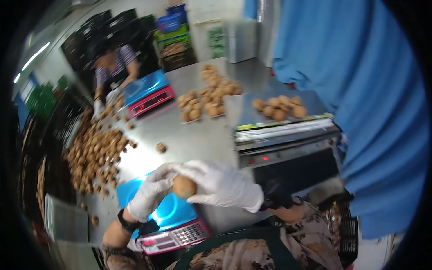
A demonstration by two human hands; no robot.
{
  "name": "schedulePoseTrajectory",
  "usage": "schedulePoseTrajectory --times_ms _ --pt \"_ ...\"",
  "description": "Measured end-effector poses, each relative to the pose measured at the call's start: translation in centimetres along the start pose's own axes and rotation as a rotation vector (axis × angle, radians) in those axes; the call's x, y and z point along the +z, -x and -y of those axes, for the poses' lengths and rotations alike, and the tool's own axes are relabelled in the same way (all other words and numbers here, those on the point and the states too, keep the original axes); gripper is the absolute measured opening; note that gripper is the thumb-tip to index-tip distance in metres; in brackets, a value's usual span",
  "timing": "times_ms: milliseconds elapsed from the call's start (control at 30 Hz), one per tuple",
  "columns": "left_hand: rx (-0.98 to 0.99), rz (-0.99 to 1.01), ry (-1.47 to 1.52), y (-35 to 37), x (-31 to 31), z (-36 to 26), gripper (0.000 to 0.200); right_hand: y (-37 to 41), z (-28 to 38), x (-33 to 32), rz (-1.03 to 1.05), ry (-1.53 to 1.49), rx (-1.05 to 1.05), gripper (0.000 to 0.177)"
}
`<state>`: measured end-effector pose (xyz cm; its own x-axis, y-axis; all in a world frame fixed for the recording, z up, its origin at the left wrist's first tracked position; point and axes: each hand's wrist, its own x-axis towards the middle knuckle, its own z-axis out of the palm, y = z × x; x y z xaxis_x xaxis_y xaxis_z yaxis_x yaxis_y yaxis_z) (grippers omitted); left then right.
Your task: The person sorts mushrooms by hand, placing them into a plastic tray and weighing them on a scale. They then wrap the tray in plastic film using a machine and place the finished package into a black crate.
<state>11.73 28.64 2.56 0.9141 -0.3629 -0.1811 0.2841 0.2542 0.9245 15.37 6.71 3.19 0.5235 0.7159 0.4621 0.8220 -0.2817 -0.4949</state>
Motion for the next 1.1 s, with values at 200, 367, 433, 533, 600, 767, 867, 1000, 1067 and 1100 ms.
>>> schedulePoseTrajectory --times_ms 200,367,433,533,600,767,867,1000,1067,1100 --pt "-0.232 -0.001 -0.185 -2.2 6.2 0.3 0.039 5.8 -3.0 -4.9 0.154 0.019 0.209 0.059" --pt "-0.291 0.072 -0.321 -4.4 11.7 -1.5 0.040 13.2 -12.0 -12.2 -0.343 0.190 0.279 0.057" --pt "-0.271 -0.038 -0.346 -4.8 12.8 -0.7 0.038 15.8 -16.7 -14.1 -0.436 0.292 0.341 0.058" --pt "-0.314 -0.065 -0.313 -5.5 15.8 -0.2 0.038 16.7 -21.1 -16.1 -0.455 0.406 0.405 0.060" --pt "-0.366 0.004 -0.255 -6.2 18.2 0.4 0.038 16.5 -23.7 -16.4 -0.434 0.413 0.409 0.059" --pt "-0.347 0.030 -0.280 -10.1 21.3 1.1 0.037 16.3 -26.7 -15.6 -0.259 0.582 0.431 0.060" --pt "-0.208 -0.038 -0.316 -13.7 19.3 1.5 0.036 16.5 -27.1 -16.0 -0.219 0.643 0.409 0.060" --pt "0.023 -0.201 -0.599 -21.8 13.6 2.8 0.042 16.2 -27.1 -15.9 -0.203 0.640 0.413 0.058" --pt "0.347 -0.263 -0.766 -27.0 10.2 4.7 0.047 16.0 -27.3 -15.7 -0.180 0.621 0.412 0.056" --pt "0.318 -0.270 -0.824 -28.8 10.1 4.6 0.050 15.8 -27.1 -15.7 -0.158 0.610 0.412 0.053"
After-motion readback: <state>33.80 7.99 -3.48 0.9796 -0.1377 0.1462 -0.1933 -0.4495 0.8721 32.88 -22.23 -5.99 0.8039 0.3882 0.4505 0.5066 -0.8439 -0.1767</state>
